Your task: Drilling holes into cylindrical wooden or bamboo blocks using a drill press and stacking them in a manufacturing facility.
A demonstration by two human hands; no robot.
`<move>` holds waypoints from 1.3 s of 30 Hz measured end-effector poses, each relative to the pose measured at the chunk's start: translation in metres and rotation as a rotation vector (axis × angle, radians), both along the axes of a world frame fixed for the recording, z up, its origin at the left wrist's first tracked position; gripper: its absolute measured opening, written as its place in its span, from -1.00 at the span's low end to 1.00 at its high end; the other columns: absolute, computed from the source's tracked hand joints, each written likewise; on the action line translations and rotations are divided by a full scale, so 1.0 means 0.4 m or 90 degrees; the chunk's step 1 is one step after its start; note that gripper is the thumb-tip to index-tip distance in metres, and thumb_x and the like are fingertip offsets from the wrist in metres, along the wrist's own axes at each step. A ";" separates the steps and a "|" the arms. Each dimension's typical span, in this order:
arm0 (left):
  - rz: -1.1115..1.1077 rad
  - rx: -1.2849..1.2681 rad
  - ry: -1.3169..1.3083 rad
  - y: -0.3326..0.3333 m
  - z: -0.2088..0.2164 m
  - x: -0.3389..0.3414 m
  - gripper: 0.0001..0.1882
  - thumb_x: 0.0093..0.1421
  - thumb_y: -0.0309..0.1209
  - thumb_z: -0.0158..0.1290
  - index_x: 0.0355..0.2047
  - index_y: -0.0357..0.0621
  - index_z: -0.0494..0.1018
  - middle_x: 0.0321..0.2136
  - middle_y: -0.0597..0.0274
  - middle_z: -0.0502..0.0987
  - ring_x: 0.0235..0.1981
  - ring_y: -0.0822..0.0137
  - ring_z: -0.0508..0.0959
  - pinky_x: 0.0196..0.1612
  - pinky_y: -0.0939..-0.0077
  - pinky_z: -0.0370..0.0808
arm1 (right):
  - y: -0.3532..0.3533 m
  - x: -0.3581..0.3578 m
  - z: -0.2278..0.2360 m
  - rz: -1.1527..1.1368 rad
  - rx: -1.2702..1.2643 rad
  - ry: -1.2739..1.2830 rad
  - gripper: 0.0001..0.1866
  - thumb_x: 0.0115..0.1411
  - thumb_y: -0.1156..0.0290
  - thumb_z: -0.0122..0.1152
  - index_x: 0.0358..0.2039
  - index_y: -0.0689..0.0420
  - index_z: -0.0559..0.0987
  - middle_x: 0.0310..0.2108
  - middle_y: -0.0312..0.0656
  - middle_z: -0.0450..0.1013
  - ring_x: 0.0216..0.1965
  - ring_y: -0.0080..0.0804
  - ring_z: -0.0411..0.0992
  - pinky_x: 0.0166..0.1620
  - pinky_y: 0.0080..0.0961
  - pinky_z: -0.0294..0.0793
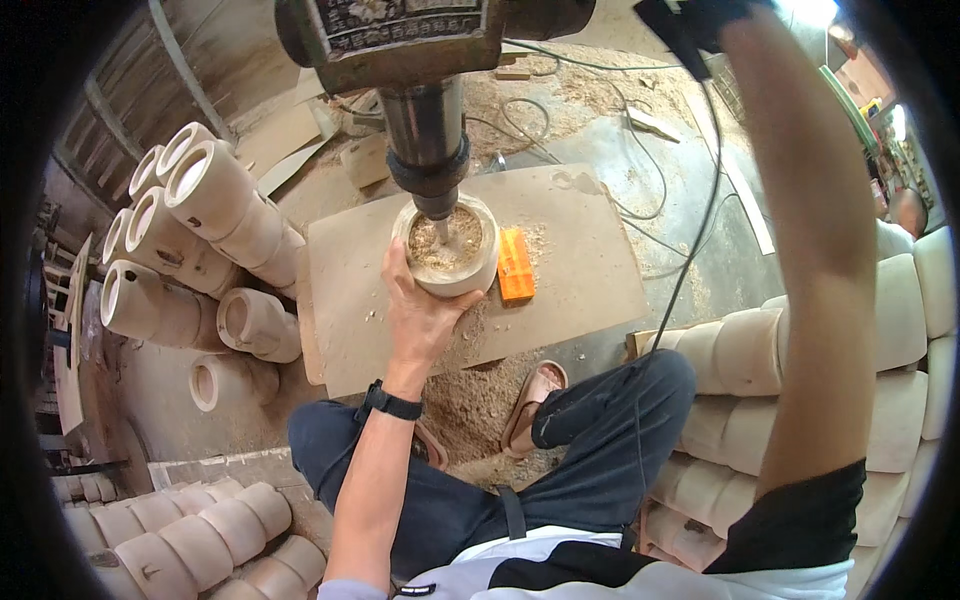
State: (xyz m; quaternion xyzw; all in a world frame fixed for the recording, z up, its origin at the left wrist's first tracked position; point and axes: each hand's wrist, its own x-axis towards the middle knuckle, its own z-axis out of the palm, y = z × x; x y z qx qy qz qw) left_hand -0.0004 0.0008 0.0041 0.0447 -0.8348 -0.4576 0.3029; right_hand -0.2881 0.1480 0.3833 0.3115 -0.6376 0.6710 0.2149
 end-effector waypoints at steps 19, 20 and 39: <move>-0.084 -0.034 0.001 -0.063 0.023 -0.008 0.35 -0.32 -0.36 0.51 0.35 0.13 -0.21 0.25 -0.05 0.07 0.26 -0.10 0.22 0.18 0.09 0.40 | 0.126 0.530 -0.556 -0.059 -0.089 -0.494 -0.50 0.39 0.02 -0.07 -0.53 0.18 0.43 -0.76 -0.40 0.18 -0.82 -0.69 0.04 -0.77 -0.69 -0.06; -0.079 -0.024 -0.005 -0.054 0.025 -0.008 0.35 -0.32 -0.36 0.51 0.35 0.13 -0.22 0.26 -0.07 0.07 0.27 -0.09 0.20 0.20 0.09 0.38 | 0.127 0.518 -0.558 -0.080 -0.064 -0.487 -0.48 0.39 0.00 -0.07 -0.53 0.17 0.43 -0.77 -0.41 0.17 -0.82 -0.70 0.04 -0.77 -0.69 -0.05; -0.045 0.044 0.025 -0.049 0.042 -0.008 0.34 -0.22 -0.30 0.51 0.36 0.01 -0.28 0.19 -0.08 0.11 0.22 0.02 0.26 0.27 0.11 0.29 | 0.228 0.636 -0.247 -0.097 0.248 -0.107 -0.66 0.38 0.19 -0.04 -0.19 0.16 0.59 -0.65 -0.43 0.25 -0.68 -0.74 0.11 -0.62 -0.72 0.01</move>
